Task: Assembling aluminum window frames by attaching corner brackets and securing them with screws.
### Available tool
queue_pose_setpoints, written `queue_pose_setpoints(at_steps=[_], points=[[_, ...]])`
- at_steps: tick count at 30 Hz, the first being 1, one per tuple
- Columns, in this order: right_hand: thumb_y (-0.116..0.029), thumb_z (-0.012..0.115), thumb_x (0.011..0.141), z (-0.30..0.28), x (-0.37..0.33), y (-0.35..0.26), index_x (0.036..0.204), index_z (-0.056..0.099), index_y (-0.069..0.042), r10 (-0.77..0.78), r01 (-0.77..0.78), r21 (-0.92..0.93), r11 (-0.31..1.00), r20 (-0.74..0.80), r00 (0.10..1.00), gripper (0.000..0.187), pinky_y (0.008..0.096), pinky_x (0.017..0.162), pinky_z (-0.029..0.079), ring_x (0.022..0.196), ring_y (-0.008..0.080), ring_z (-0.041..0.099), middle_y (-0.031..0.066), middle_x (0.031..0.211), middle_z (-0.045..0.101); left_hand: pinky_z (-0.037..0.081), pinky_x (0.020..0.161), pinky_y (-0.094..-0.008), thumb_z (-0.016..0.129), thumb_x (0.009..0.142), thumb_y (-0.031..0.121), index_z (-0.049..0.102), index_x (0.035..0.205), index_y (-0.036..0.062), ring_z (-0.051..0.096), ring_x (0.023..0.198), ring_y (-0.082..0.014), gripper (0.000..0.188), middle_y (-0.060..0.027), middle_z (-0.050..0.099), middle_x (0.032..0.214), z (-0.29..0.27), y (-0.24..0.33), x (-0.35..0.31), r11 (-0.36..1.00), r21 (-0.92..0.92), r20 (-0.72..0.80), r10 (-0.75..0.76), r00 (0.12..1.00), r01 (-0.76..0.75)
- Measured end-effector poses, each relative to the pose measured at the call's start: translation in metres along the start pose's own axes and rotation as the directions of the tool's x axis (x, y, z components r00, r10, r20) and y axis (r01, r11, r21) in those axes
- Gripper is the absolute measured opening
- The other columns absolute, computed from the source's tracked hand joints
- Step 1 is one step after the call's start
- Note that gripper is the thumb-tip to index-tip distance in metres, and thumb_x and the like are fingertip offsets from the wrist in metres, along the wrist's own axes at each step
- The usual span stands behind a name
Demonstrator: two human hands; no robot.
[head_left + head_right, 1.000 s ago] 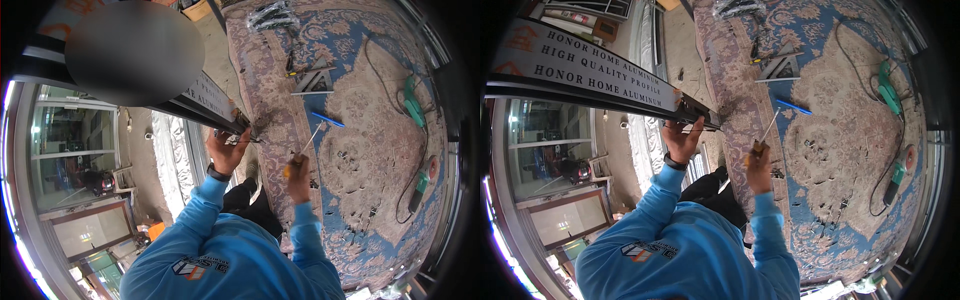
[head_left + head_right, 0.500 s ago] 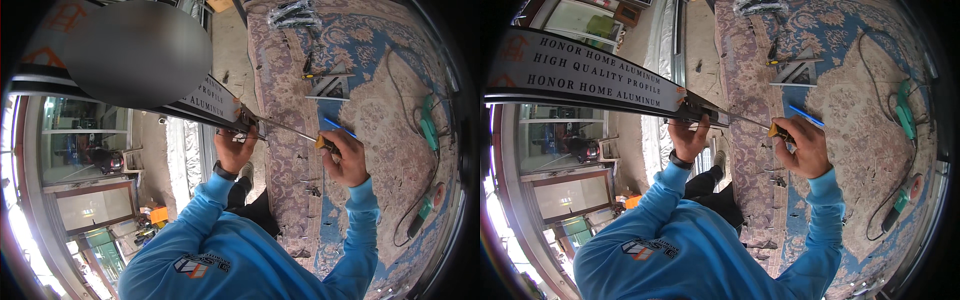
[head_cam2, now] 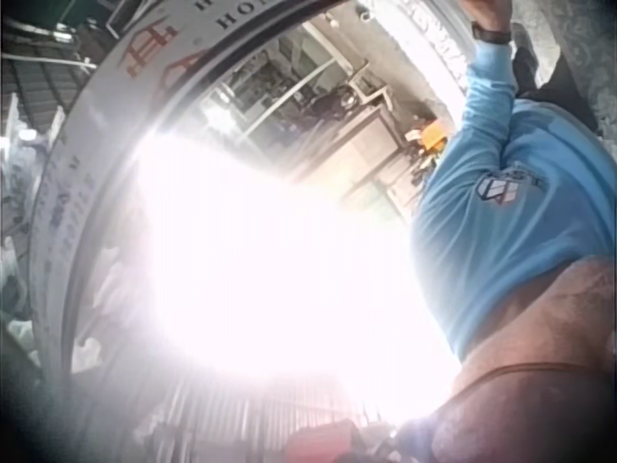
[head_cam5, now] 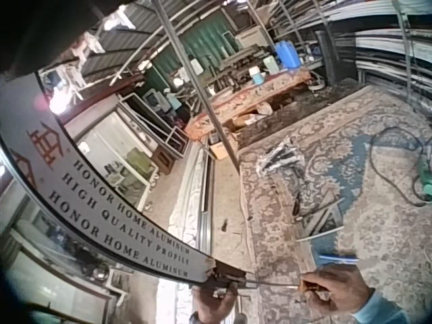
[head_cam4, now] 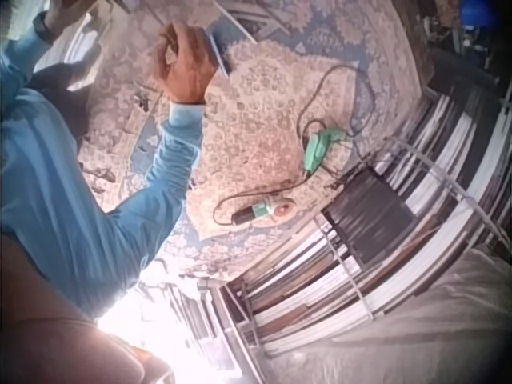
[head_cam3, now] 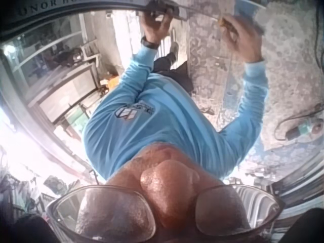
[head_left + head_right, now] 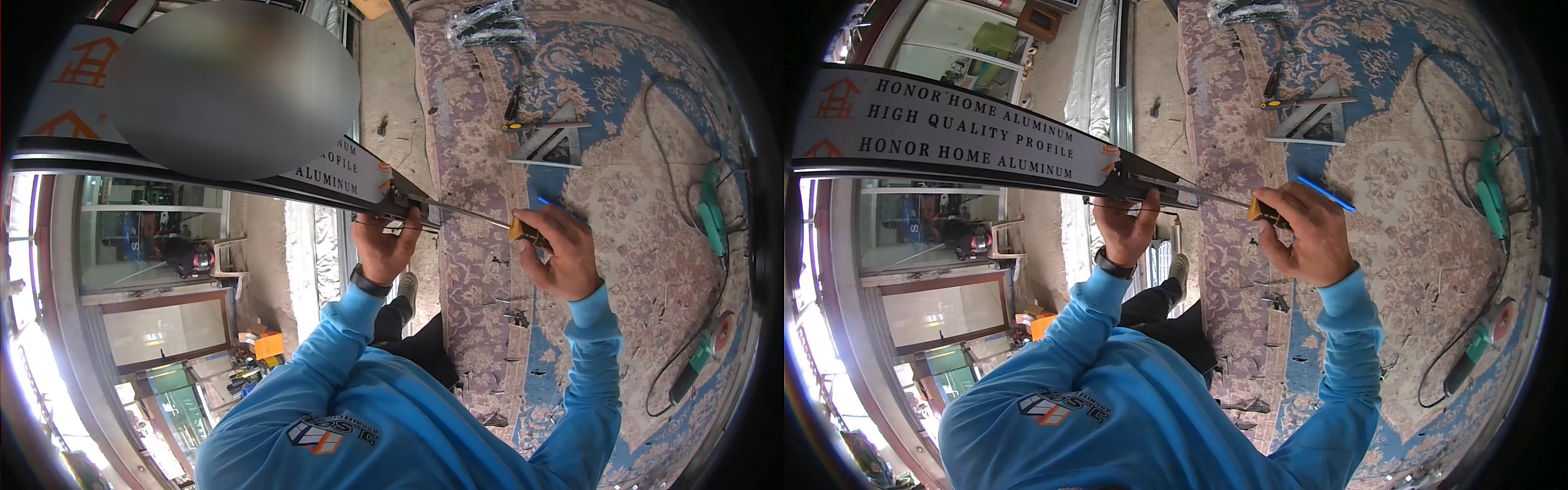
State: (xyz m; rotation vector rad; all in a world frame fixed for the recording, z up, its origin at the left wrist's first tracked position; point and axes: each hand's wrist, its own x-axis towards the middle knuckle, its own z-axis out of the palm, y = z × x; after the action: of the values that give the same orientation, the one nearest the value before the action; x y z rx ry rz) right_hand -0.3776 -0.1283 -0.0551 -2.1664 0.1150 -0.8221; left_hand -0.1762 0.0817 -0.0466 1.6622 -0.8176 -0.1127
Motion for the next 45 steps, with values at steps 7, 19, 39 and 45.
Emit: queue_pose_setpoints(at_steps=[7,19,39,45], points=[[-0.019,0.076,0.079,-0.018,0.017,0.003,0.115,0.067,-0.012,-0.136,0.133,-0.324,0.936,0.016,0.991,0.038,0.036,0.064,0.055,0.075,0.02,0.064,0.0054,0.092,0.065,0.055,0.081,-0.0298,0.071,0.081,-0.006,0.054,0.113,-0.0054,0.066,0.091,-0.0161,0.036,-0.0114,0.066,0.101,0.001,0.003,0.0,1.0,-0.007,-0.009,0.018,1.0,-0.018],[-0.015,0.083,0.074,-0.059,0.084,0.01,0.106,0.069,-0.004,-0.079,0.06,0.062,0.996,0.358,0.93,0.036,0.0368,0.062,0.051,0.073,0.0252,0.064,0.0116,0.084,0.064,0.055,0.078,-0.0289,0.075,0.08,-0.001,0.061,0.106,-0.0045,0.067,0.087,-0.0143,0.03,-0.0096,0.069,0.096,0.009,0.013,0.003,1.0,0.012,-0.059,-0.005,0.998,0.006],[-0.023,0.08,0.081,-0.063,0.102,0.012,0.095,0.064,-0.006,0.034,-0.039,0.005,0.999,0.385,0.922,0.026,0.0349,0.057,0.047,0.064,0.0235,0.062,0.0088,0.073,0.063,0.054,0.082,-0.0271,0.072,0.081,-0.007,0.059,0.109,-0.0024,0.068,0.091,-0.0145,0.032,-0.0092,0.069,0.1,0.008,0.004,0.004,0.996,-0.01,-0.071,-0.086,0.994,0.085],[-0.031,0.078,0.083,-0.054,0.097,0.007,0.087,0.068,-0.003,-0.014,0.013,0.006,1.0,0.314,0.949,0.03,0.0343,0.054,0.045,0.059,0.0197,0.058,0.0085,0.069,0.061,0.054,0.081,-0.0279,0.072,0.081,-0.007,0.058,0.108,-0.0026,0.068,0.089,-0.0151,0.03,-0.0096,0.069,0.099,0.008,0.005,0.003,0.996,0.023,-0.069,-0.087,0.994,0.088]])
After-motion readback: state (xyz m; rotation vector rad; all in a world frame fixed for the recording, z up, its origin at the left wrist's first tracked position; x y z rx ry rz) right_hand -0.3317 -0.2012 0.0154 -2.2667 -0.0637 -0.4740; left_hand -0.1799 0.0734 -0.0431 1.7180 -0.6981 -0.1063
